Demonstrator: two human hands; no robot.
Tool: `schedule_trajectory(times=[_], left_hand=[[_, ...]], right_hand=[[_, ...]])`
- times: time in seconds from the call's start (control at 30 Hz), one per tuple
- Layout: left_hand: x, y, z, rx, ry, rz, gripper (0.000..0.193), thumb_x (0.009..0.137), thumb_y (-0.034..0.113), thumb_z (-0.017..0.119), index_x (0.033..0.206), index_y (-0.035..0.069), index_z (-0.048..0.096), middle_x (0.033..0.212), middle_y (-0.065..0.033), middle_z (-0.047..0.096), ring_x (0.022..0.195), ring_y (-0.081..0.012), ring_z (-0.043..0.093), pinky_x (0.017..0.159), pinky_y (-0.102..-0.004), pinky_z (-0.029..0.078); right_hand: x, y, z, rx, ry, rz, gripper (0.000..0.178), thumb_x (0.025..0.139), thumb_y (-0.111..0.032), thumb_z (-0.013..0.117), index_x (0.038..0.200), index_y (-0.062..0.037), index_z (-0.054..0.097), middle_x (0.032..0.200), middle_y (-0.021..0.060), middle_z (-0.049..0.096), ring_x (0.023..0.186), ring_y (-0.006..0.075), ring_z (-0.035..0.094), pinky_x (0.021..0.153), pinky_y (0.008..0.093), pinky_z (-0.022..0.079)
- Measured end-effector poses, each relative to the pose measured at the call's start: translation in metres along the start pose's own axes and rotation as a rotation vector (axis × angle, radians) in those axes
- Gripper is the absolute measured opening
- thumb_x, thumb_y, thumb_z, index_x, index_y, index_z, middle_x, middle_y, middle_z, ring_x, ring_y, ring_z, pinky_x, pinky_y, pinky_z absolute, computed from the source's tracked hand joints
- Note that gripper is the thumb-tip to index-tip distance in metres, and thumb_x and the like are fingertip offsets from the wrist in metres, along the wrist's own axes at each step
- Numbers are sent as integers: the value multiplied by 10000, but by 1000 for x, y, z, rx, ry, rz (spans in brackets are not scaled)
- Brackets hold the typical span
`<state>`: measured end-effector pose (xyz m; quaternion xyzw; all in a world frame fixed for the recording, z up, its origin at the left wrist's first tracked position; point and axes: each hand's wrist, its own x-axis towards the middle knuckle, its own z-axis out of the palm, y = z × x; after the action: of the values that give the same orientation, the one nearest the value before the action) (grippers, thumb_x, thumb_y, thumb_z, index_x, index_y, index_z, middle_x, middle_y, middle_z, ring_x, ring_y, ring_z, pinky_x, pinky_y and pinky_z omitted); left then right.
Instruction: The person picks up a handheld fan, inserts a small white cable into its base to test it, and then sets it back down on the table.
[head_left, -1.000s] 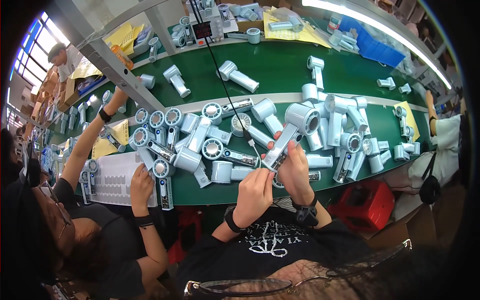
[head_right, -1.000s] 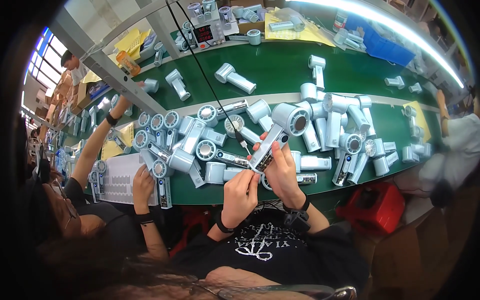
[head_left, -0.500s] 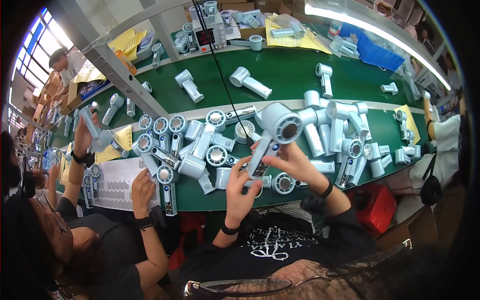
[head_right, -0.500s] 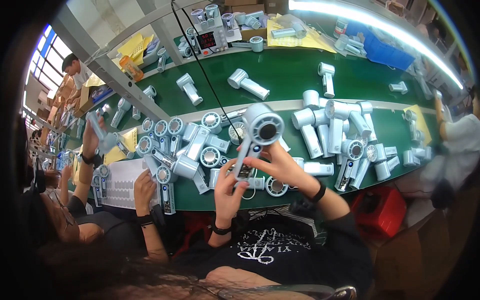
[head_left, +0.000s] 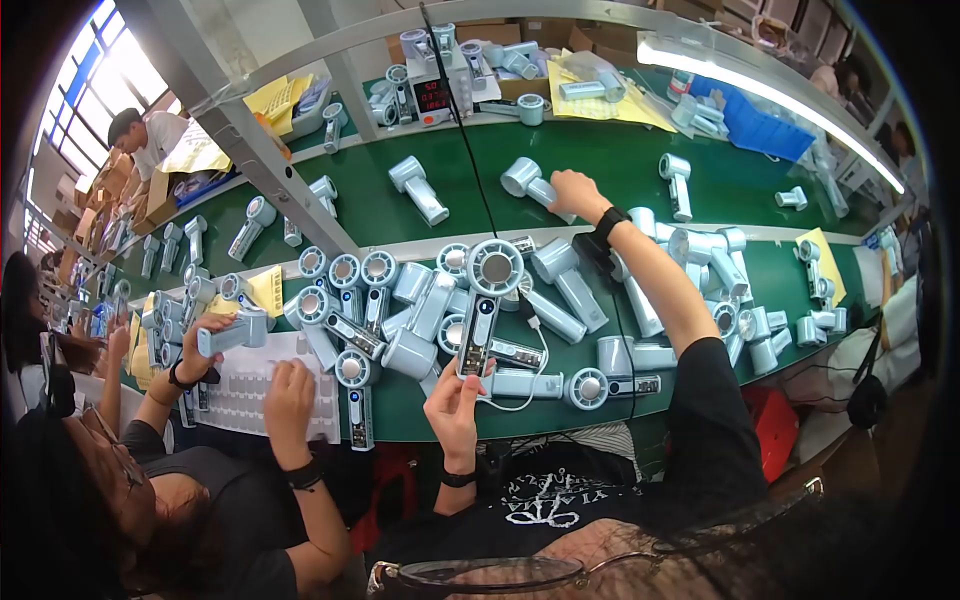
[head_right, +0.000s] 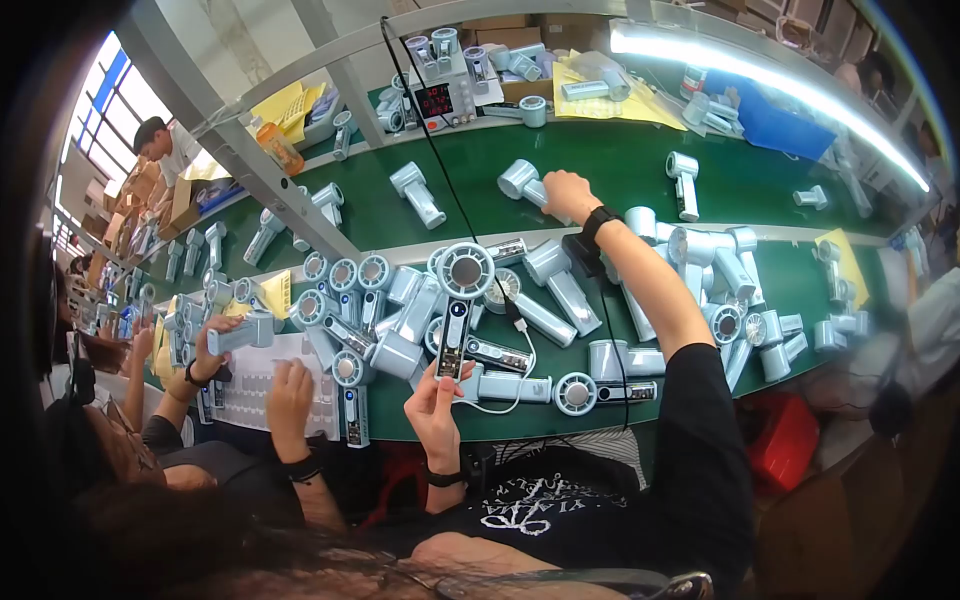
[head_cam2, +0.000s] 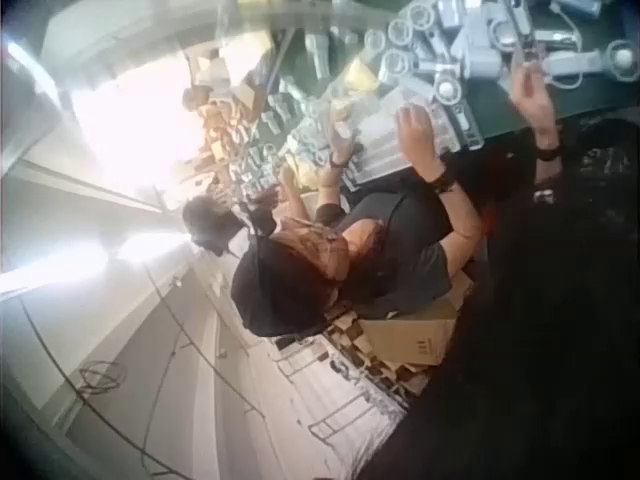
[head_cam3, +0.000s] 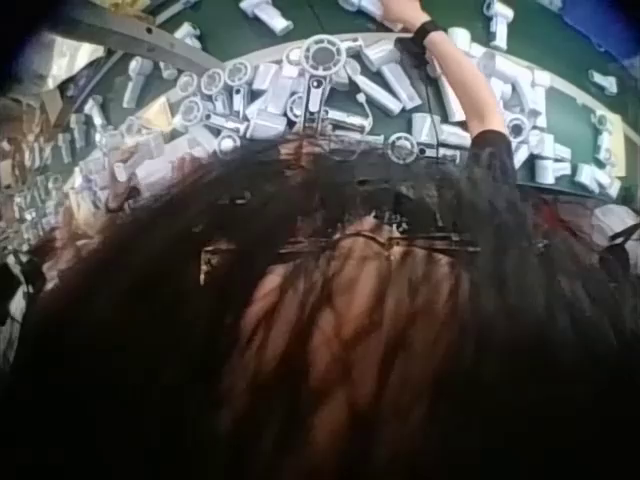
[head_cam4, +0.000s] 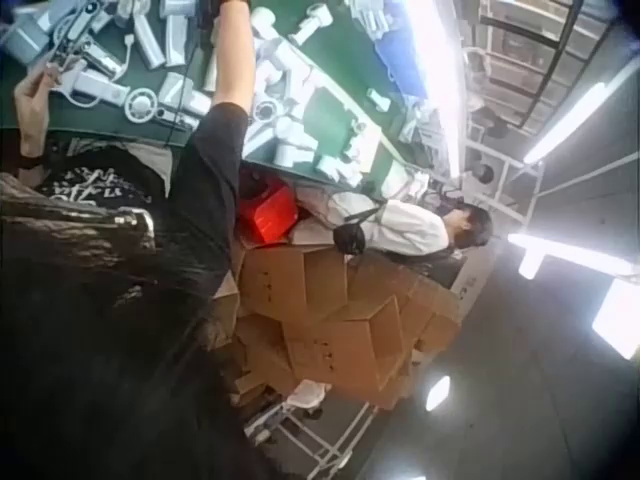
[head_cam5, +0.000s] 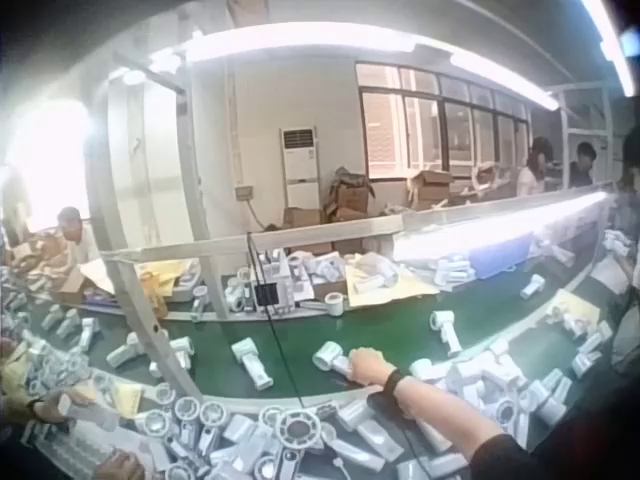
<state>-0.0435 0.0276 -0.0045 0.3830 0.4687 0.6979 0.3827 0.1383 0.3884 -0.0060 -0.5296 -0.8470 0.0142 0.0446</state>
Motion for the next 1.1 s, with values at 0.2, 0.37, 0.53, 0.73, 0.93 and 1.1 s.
schedule_trajectory(times=[0.2,0.37,0.53,0.73,0.93,1.1], left_hand=[[6,-4,-13,-5,-59,44,284,922,108,567,705,-75,555,1094,-240,605,931,-322,653,843,-389,498],[4,-4,-15,-45,-88,45,296,914,125,580,703,-80,553,1099,-254,603,929,-321,654,804,-364,502],[1,2,-9,-56,-145,58,313,901,147,599,696,-85,552,1102,-266,604,901,-312,662,754,-325,492],[-4,-1,-15,46,-274,76,346,904,184,594,681,-77,552,1118,-276,600,859,-295,670,733,-300,487],[-14,1,1,-50,-382,42,230,876,50,602,695,-84,556,1190,-257,570,800,-182,604,662,-278,474],[-20,27,20,174,-381,168,226,911,75,552,737,-69,552,1241,-237,511,863,-201,591,689,-293,480]], right_hand=[[-43,-15,-33,-15,-97,-5,394,575,-309,805,737,13,645,840,193,666,783,366,652,710,415,533],[-76,-10,-21,26,-158,-37,480,572,-292,804,881,23,615,846,208,658,799,386,641,726,417,525],[-100,-1,-17,61,-150,-34,603,604,-234,788,1083,22,526,869,218,645,853,397,622,783,412,506],[-157,-53,-124,607,-22,-494,847,633,-141,812,1352,-39,376,1245,198,496,1153,327,502,956,421,437],[-198,-69,-138,795,97,-856,895,594,-212,880,1324,-66,383,1206,173,518,1130,324,516,1025,501,389],[-222,-59,-95,1039,382,-898,790,600,-284,889,1192,-80,408,1085,172,566,1017,308,565,981,591,395]])
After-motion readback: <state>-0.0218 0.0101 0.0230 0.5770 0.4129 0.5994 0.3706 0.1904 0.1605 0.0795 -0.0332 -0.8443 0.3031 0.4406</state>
